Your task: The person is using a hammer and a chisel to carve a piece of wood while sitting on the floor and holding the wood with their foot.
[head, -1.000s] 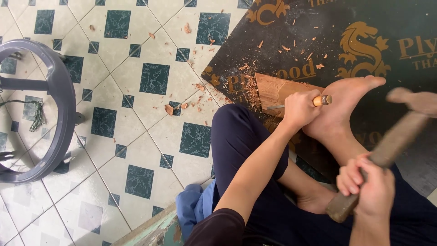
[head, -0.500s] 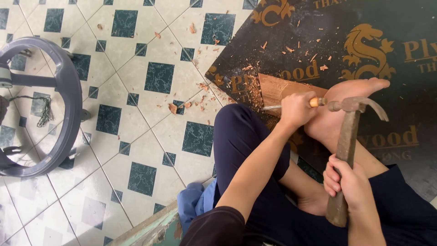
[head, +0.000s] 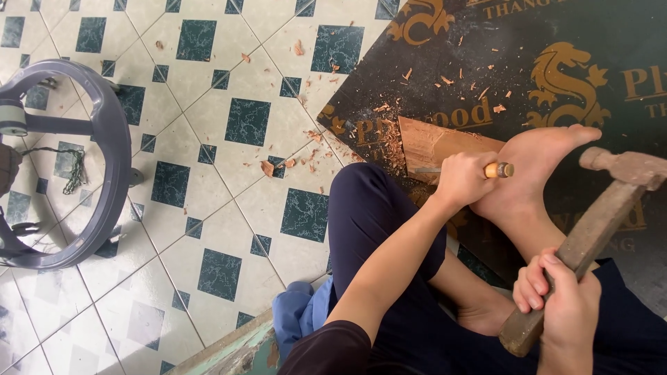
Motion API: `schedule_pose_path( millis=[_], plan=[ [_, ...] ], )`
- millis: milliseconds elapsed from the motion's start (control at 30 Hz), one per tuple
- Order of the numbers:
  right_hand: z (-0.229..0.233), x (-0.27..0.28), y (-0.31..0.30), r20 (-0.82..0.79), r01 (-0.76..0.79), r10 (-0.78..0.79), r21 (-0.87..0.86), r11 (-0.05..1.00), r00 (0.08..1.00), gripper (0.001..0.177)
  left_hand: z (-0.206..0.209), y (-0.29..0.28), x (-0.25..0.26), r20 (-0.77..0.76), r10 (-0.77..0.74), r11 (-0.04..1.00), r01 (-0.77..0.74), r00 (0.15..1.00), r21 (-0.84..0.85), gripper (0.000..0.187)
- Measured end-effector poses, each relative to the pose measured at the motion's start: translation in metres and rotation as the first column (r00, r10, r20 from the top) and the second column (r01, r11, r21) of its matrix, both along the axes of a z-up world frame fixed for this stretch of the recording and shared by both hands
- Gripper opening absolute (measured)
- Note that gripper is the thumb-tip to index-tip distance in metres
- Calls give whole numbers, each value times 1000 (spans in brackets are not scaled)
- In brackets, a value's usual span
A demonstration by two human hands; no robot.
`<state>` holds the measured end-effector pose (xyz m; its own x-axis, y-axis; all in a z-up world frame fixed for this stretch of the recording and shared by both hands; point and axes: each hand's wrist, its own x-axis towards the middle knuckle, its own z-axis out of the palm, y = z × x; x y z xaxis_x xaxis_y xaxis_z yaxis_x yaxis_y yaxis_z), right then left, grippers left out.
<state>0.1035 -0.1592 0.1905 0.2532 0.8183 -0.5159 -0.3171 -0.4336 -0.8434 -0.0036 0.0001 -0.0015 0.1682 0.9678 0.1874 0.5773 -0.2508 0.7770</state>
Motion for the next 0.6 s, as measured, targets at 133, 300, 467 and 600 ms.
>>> schedule_pose_path(
  millis=[133, 300, 467, 600],
  plan=[
    [-32, 20, -7, -25, 19, -20, -28, 999, 999, 8, 0, 0, -2, 27, 38, 999, -39, 999, 30, 17],
    [-92, 103, -24, 63, 53, -59, 84, 995, 996, 27, -4, 4, 3, -27, 3, 1000, -3, 1000, 2, 19],
    [-137, 169, -54, 141, 159, -155, -19, 987, 978, 34, -7, 18, -22, -165, 1, 991, -23, 986, -132, 12],
    [-161, 191, -74, -21, 263, -263, -6, 965, 964, 24, 15, 17, -27, -22, -54, 981, 57, 998, 186, 39]
  ],
)
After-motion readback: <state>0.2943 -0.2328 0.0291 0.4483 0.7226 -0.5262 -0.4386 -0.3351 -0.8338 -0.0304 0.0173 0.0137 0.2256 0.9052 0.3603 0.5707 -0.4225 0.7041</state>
